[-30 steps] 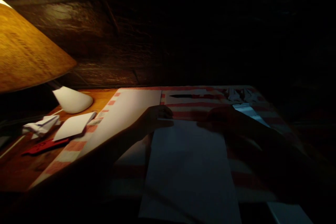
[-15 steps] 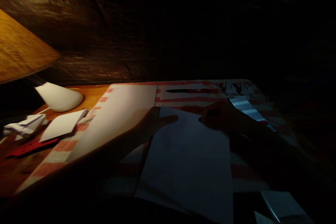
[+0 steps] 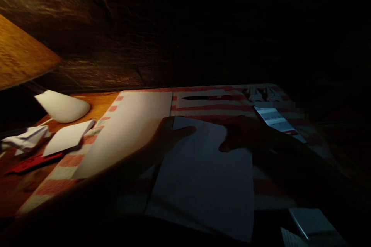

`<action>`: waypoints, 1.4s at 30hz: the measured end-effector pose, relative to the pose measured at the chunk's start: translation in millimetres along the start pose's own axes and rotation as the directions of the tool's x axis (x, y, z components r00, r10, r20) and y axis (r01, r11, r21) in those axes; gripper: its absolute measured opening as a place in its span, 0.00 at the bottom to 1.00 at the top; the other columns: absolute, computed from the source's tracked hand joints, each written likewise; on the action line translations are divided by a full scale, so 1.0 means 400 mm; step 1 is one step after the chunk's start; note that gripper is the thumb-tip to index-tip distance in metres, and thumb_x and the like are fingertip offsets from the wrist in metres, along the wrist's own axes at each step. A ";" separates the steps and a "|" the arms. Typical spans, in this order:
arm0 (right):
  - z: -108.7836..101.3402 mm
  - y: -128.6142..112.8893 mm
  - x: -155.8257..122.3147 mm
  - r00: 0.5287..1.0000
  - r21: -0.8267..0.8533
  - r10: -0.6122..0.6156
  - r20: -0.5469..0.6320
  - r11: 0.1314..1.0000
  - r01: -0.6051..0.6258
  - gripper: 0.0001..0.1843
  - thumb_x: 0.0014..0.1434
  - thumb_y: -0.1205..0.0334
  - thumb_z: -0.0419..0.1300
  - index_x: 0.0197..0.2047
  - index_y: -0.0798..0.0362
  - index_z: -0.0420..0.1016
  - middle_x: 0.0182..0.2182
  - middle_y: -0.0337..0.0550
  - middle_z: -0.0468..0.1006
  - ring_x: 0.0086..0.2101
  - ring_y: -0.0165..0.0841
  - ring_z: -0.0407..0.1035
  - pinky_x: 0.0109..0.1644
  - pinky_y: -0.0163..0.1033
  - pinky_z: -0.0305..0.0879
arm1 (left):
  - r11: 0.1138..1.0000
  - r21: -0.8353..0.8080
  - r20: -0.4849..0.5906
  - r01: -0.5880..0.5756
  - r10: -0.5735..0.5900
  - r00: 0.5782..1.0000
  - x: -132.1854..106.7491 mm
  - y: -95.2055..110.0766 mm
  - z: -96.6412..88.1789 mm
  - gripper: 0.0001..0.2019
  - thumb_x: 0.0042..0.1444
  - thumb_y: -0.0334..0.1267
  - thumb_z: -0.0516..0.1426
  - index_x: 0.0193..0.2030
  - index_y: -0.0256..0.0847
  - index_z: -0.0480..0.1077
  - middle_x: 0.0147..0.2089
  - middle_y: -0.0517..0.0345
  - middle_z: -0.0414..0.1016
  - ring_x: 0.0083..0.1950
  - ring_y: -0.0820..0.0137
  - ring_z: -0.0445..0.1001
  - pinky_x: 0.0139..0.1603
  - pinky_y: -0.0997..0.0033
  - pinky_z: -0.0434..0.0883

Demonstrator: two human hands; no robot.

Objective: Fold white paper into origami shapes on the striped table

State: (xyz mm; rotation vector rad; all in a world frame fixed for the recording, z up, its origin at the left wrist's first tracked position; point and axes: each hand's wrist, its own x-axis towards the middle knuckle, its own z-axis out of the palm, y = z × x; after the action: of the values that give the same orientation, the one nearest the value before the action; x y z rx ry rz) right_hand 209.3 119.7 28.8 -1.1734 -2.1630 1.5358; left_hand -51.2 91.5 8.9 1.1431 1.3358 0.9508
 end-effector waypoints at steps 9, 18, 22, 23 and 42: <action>-0.026 0.026 -0.015 0.992 0.310 0.113 0.047 0.943 -0.122 0.29 0.44 0.61 0.77 0.51 0.49 0.80 0.38 0.41 0.86 0.39 0.40 0.81 0.45 0.43 0.77 | 0.999 0.036 -0.042 0.008 -0.006 0.999 0.017 0.005 -0.035 0.14 0.42 0.41 0.72 0.33 0.37 0.76 0.28 0.59 0.80 0.26 0.70 0.77 0.26 0.72 0.74; -0.023 0.034 -0.010 0.996 0.332 0.087 0.011 0.939 -0.086 0.25 0.43 0.62 0.77 0.46 0.51 0.80 0.37 0.41 0.85 0.37 0.37 0.81 0.42 0.40 0.76 | 0.999 -0.036 -0.032 0.028 -0.029 0.999 0.013 0.006 -0.030 0.17 0.41 0.43 0.72 0.35 0.37 0.76 0.30 0.57 0.81 0.29 0.68 0.78 0.30 0.70 0.75; -0.024 0.030 -0.016 0.995 0.323 0.097 0.026 0.941 -0.100 0.27 0.42 0.63 0.77 0.48 0.51 0.80 0.38 0.42 0.86 0.37 0.39 0.81 0.43 0.41 0.76 | 0.995 -0.069 -0.016 0.071 -0.072 0.997 0.015 0.010 -0.034 0.16 0.45 0.47 0.70 0.31 0.37 0.75 0.25 0.59 0.78 0.24 0.71 0.75 0.26 0.72 0.71; -0.024 0.027 -0.019 0.994 0.335 0.100 0.048 0.936 -0.111 0.28 0.43 0.62 0.77 0.49 0.50 0.80 0.39 0.42 0.86 0.38 0.39 0.81 0.43 0.41 0.76 | 0.995 -0.055 -0.008 0.081 -0.081 0.997 0.016 0.010 -0.036 0.16 0.46 0.48 0.69 0.30 0.37 0.75 0.25 0.60 0.77 0.23 0.72 0.74 0.25 0.73 0.70; 0.074 0.014 0.031 0.996 0.117 -0.060 -0.060 0.991 0.066 0.12 0.58 0.52 0.66 0.36 0.52 0.80 0.33 0.41 0.80 0.32 0.33 0.72 0.34 0.36 0.65 | 0.932 0.320 0.211 -0.172 0.106 0.972 0.011 -0.006 0.003 0.14 0.47 0.43 0.68 0.20 0.40 0.71 0.18 0.66 0.65 0.21 0.76 0.60 0.23 0.75 0.55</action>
State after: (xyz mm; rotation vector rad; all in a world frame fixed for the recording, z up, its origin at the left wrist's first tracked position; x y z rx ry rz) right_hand 186.3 109.2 8.4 -1.0865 -2.0232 1.5623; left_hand -50.1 95.1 5.3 1.5691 1.3035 0.7053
